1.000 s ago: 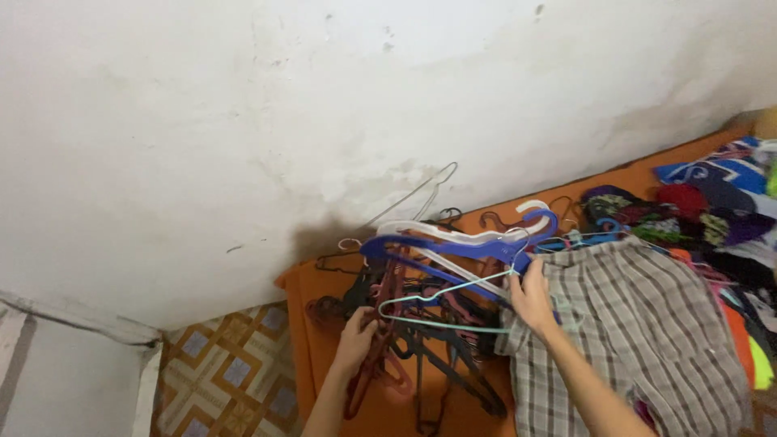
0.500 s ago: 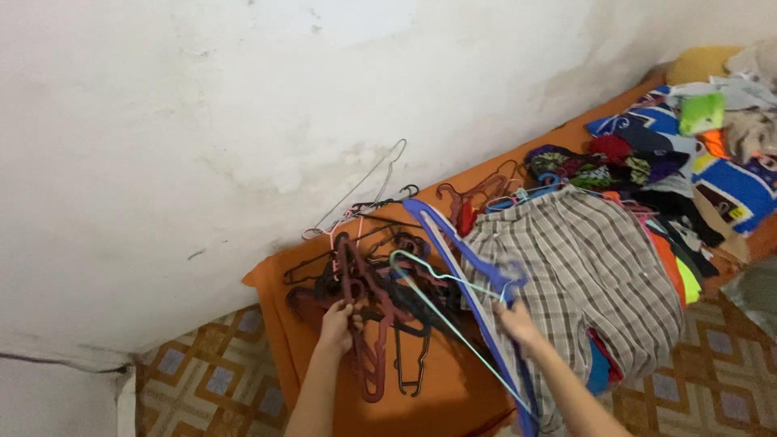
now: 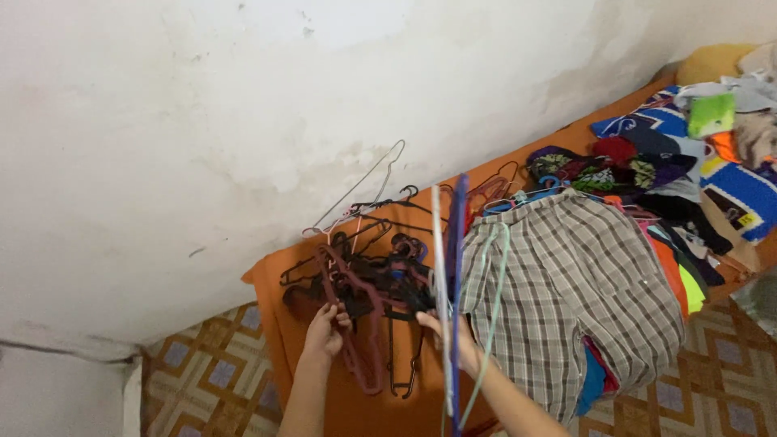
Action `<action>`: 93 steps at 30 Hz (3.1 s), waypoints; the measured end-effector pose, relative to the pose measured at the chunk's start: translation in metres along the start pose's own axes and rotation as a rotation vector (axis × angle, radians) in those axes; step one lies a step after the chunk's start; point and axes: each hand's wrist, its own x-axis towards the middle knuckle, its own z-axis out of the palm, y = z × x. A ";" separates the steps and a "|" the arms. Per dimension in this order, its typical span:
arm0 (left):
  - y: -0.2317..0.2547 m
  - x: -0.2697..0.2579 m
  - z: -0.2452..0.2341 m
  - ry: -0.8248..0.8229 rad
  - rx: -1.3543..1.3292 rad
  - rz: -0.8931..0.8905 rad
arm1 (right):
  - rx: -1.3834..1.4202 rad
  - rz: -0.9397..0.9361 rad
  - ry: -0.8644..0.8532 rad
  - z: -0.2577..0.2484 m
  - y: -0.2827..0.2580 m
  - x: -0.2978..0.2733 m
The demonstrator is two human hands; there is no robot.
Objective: Organizing clothes hangers on a rack and folding a yellow towel.
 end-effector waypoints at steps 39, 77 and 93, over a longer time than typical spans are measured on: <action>0.050 0.045 0.032 0.321 0.504 0.131 | -0.118 -0.026 0.150 -0.002 0.016 0.113; 0.088 -0.146 -0.040 -0.192 0.075 0.253 | -0.563 -1.400 -0.764 0.165 -0.194 -0.025; 0.032 -0.326 -0.089 -0.175 0.029 0.276 | -0.844 -1.623 -1.001 0.242 -0.149 -0.152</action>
